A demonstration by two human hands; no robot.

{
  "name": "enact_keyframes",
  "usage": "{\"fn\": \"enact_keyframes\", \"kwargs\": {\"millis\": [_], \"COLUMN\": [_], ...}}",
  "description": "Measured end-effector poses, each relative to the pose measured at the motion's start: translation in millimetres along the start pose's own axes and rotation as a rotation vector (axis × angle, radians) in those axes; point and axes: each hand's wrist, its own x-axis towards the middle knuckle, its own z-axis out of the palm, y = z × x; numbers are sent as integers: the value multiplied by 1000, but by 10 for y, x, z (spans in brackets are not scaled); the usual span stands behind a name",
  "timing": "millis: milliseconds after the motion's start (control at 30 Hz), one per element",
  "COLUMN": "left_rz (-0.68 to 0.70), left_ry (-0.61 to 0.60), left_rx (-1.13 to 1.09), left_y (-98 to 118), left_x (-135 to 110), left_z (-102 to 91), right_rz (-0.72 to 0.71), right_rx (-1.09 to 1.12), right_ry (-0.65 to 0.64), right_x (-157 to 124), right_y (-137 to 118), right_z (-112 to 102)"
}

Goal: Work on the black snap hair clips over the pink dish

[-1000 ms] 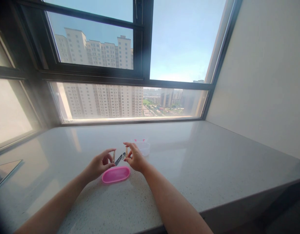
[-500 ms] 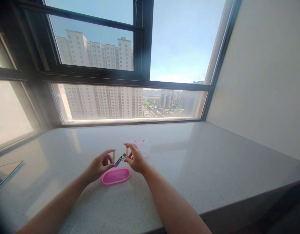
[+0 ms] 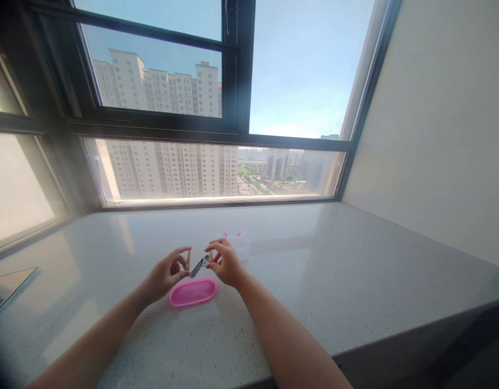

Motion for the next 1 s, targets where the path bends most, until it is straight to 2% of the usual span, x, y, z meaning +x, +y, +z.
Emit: {"fn": "enact_keyframes", "kwargs": {"millis": [1000], "left_rz": [-13], "left_ry": [-28], "left_rx": [-26], "left_y": [42], "left_x": [-6], "left_z": [0], "right_rz": [27], "right_rx": [-14], "right_ry": [-33], "right_x": [-3], "right_y": [-22], "right_z": [-9]}}
